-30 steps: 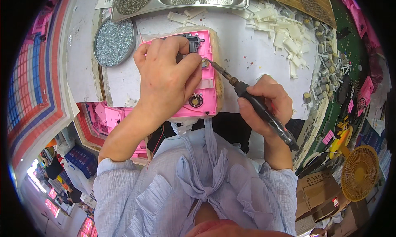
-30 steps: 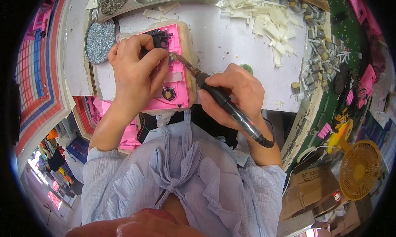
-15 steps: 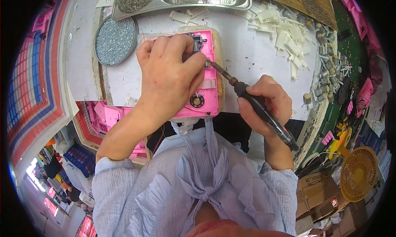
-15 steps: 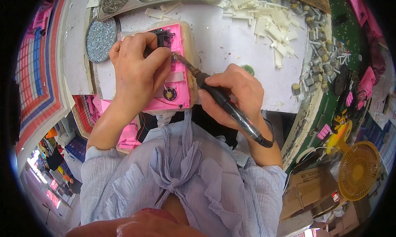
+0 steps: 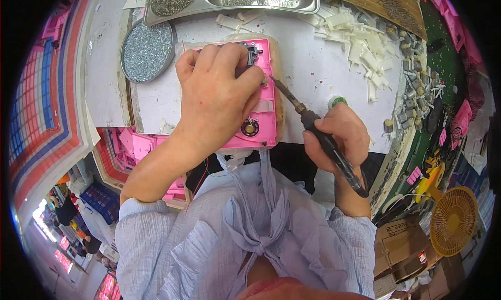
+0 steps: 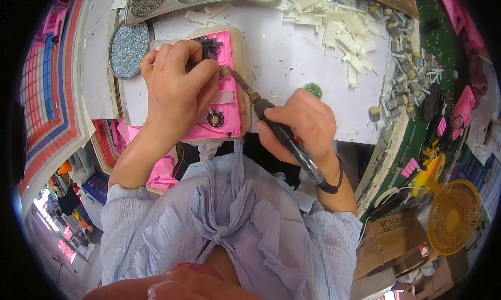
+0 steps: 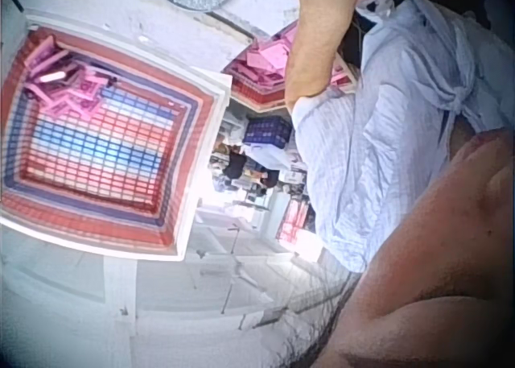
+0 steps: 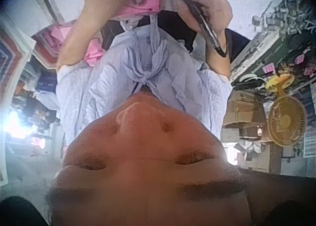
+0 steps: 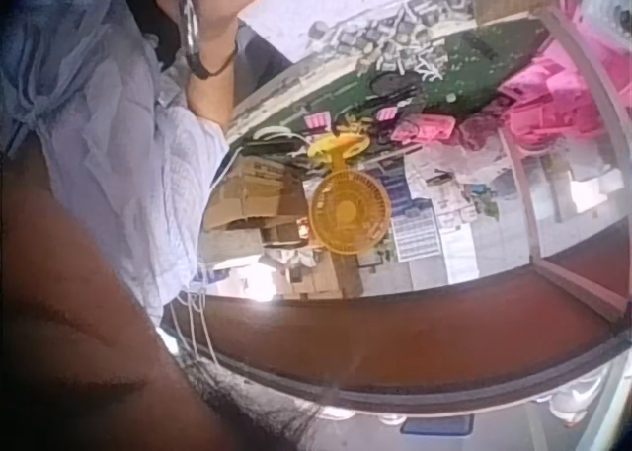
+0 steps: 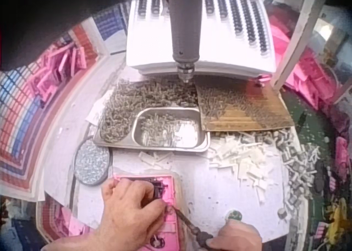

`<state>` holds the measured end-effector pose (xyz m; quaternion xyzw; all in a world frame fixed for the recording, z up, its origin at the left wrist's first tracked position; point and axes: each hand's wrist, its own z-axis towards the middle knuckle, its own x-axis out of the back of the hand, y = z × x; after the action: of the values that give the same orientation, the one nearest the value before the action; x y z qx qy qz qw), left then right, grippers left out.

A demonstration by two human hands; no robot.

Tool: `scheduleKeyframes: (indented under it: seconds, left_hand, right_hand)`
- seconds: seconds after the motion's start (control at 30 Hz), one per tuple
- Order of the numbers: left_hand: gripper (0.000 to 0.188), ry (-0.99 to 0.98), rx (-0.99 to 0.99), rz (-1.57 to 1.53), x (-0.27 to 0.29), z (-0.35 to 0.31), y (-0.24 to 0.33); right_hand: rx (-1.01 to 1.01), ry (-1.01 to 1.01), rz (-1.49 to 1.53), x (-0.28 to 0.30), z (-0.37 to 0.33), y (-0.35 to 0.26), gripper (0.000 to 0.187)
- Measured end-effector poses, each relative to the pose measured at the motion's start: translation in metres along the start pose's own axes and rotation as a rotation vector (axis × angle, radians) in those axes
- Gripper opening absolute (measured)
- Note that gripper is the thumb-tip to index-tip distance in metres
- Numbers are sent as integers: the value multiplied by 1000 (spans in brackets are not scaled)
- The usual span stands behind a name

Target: Assembling the internal components of a pink electronic toy, including soldering wires and securing the housing with an electric screwdriver.

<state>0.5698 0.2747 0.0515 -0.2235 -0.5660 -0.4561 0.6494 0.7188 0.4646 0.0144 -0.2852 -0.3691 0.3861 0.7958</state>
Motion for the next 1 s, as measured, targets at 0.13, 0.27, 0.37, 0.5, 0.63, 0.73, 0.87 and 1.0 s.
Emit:
scheduleKeyframes:
  seconds: [0.13, 0.27, 0.37, 0.5, 0.63, 0.73, 0.87, 1.0]
  left_hand:
    - [17, -6, -5, -1, 1, 0, 0]
    - [15, 32, -21, 7, -1, 1, 0]
    - [16, 10, -17, 13, 1, 2, 1]
    - [16, -18, -12, 30, 3, 2, 3]
    - [14, -28, -32, 51, 5, 4, 4]
    - [14, -38, -50, 65, 5, 5, 3]
    - [21, -65, -50, 75, 9, 5, 3]
    - [42, 48, -8, 10, 30, -7, -8]
  right_hand:
    - [11, 35, 26, 4, 1, 0, 35]
    - [6, 42, 35, 7, 4, -3, 34]
    - [0, 44, 33, 8, 3, -5, 34]
    - [11, 56, 18, 10, 5, -5, 34]
    - [-1, 61, 10, 13, 4, -6, 32]
    - [-3, 65, 1, 14, 4, -6, 32]
    - [-12, 58, -2, 16, 3, -6, 33]
    - [-19, 64, 11, 18, 0, -6, 34]
